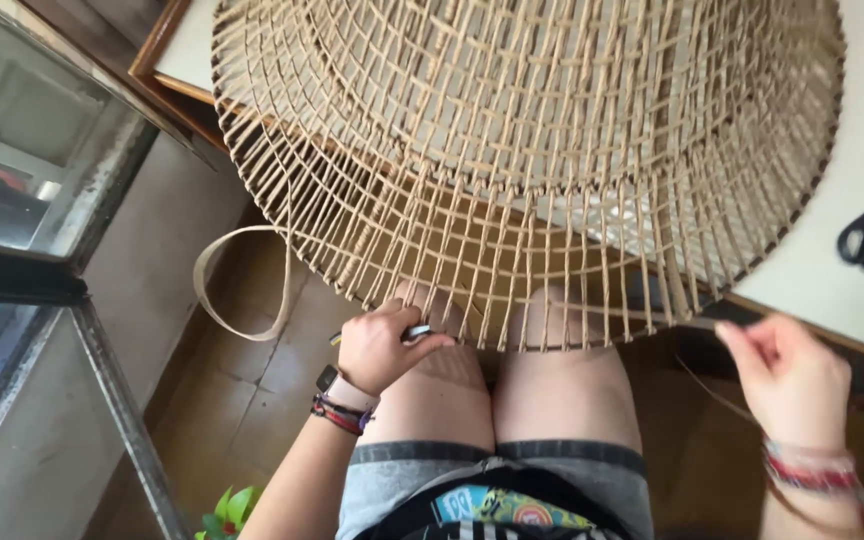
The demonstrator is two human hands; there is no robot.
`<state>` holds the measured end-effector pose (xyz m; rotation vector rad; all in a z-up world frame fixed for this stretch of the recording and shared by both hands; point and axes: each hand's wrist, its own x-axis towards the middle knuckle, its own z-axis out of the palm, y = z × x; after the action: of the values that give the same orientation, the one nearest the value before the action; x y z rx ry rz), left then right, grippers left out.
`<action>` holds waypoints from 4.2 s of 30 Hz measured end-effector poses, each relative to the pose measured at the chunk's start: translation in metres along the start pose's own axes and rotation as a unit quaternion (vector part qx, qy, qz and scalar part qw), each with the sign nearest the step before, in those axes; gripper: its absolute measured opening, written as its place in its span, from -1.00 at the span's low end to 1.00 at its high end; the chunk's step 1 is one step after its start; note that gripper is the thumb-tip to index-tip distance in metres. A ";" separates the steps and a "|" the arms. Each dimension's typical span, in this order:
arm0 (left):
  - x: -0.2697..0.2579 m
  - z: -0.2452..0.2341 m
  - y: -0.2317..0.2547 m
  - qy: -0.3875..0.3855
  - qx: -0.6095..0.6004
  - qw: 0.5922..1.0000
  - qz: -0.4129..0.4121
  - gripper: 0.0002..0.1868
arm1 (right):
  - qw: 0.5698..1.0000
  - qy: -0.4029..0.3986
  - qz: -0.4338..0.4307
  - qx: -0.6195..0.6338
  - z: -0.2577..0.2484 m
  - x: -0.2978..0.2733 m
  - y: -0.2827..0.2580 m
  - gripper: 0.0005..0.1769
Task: Weaving rattan strips into a wicker furniture piece and trimming the ends with pliers
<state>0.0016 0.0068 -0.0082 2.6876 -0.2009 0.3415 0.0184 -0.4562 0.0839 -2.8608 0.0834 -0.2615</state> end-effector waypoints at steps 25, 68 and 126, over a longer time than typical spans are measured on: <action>0.000 -0.002 -0.001 0.016 -0.016 1.000 0.018 -0.39 | 0.986 -0.157 -0.051 0.016 0.010 0.013 -0.071 -0.61; 0.001 -0.014 0.012 -0.049 -0.012 0.998 -0.023 -0.42 | 0.982 -0.160 -0.081 0.055 0.015 0.030 -0.065 -0.76; 0.009 -0.018 0.044 -0.091 -0.105 0.988 0.072 -0.66 | 0.928 -0.034 -0.132 0.347 0.067 0.016 -0.108 -0.58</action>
<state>-0.0023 -0.0261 0.0276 2.5002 -0.4618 0.1098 0.0505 -0.3365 0.0516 -2.1610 -0.3438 -0.1905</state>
